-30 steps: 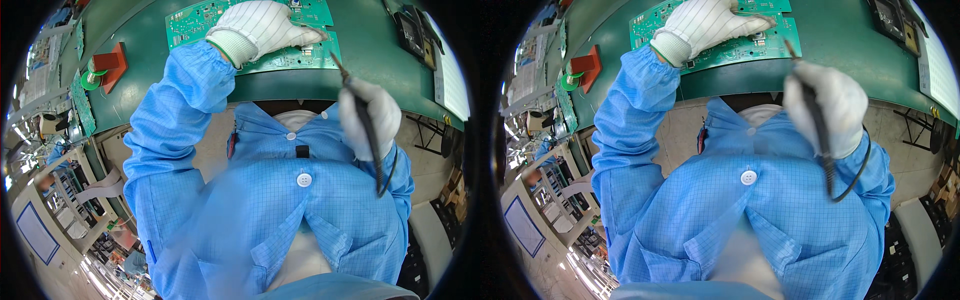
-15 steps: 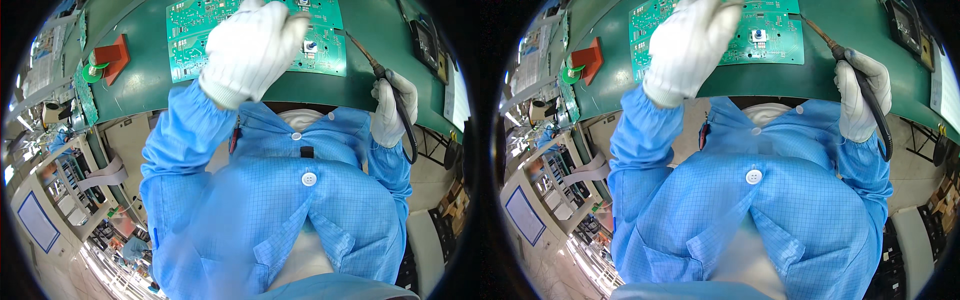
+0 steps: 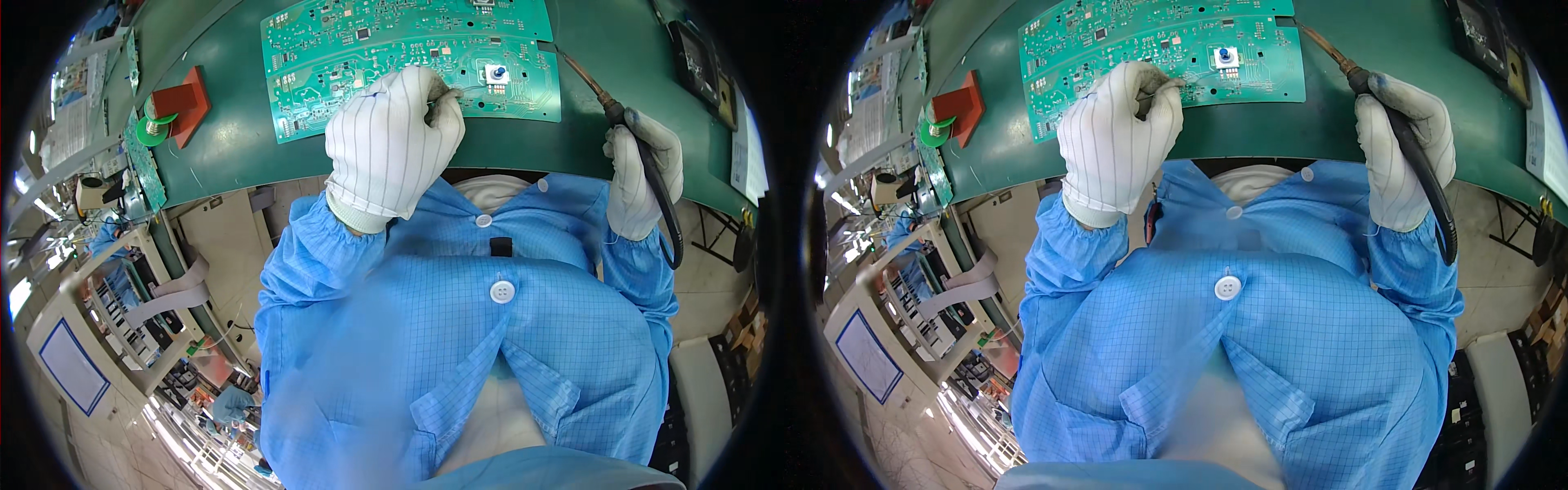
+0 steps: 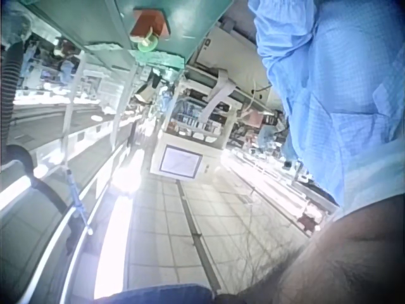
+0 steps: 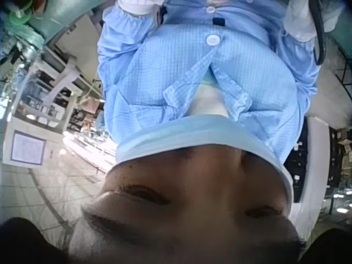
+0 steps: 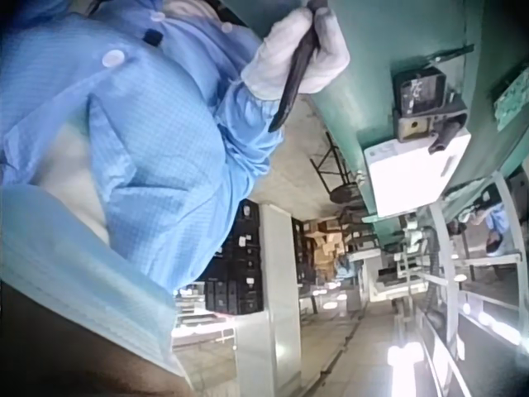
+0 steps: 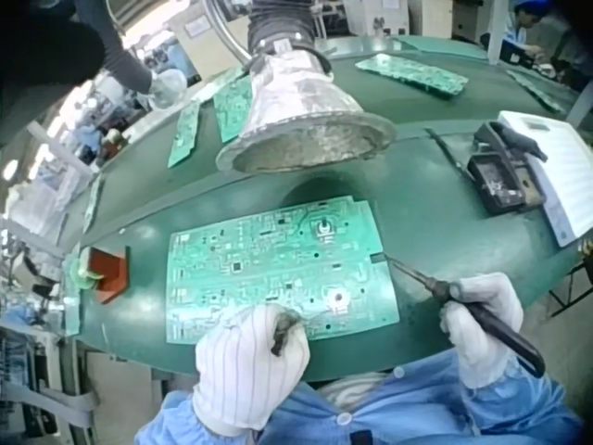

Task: Soldering components onto a printed circuit board at a manual assembly station.

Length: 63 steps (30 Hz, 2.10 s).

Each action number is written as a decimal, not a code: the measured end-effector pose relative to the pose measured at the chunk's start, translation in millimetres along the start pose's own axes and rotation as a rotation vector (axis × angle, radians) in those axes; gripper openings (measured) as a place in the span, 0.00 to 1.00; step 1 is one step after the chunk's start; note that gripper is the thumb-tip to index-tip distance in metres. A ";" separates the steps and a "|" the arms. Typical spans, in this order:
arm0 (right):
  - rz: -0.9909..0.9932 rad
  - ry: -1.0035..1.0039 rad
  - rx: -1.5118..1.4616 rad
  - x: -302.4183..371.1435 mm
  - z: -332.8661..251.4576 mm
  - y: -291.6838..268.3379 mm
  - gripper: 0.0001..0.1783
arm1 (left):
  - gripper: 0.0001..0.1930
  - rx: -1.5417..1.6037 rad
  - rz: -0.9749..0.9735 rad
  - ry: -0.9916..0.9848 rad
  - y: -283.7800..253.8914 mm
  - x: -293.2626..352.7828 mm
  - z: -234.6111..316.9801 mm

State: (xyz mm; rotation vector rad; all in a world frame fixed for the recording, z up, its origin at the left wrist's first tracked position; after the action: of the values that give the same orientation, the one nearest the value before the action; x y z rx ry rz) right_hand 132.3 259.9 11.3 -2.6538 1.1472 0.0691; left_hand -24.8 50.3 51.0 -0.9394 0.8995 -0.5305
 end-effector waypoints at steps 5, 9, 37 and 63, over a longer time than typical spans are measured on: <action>-0.004 -0.022 0.018 -0.7 -4.1 -0.7 0.10 | 0.06 -0.010 -0.010 -0.001 4.1 -0.6 -1.3; -0.012 0.005 0.032 -0.6 -2.2 -2.0 0.10 | 0.07 -0.015 -0.046 -0.001 10.4 -1.1 -0.4; -0.598 -0.305 0.168 -20.9 -24.2 28.3 0.09 | 0.06 0.127 -0.422 0.070 35.3 -29.9 -15.7; -0.656 -0.400 0.145 -26.5 -26.3 31.0 0.13 | 0.05 0.185 -0.494 0.064 40.5 -33.2 -12.8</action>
State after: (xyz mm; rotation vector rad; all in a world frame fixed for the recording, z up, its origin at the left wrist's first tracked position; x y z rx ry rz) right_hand 90.2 251.9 34.0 -2.5795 0.1361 0.3566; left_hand -52.9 89.3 26.5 -0.9796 0.6568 -1.0530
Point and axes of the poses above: each hand's wrist, its own x-axis away from the middle knuckle, its own y-axis out of the palm, z = x × y, the point moved 9 cm from there along -x, towards the middle knuckle, and after that the axes turned 8 degrees about y, right-handed, at the moved point
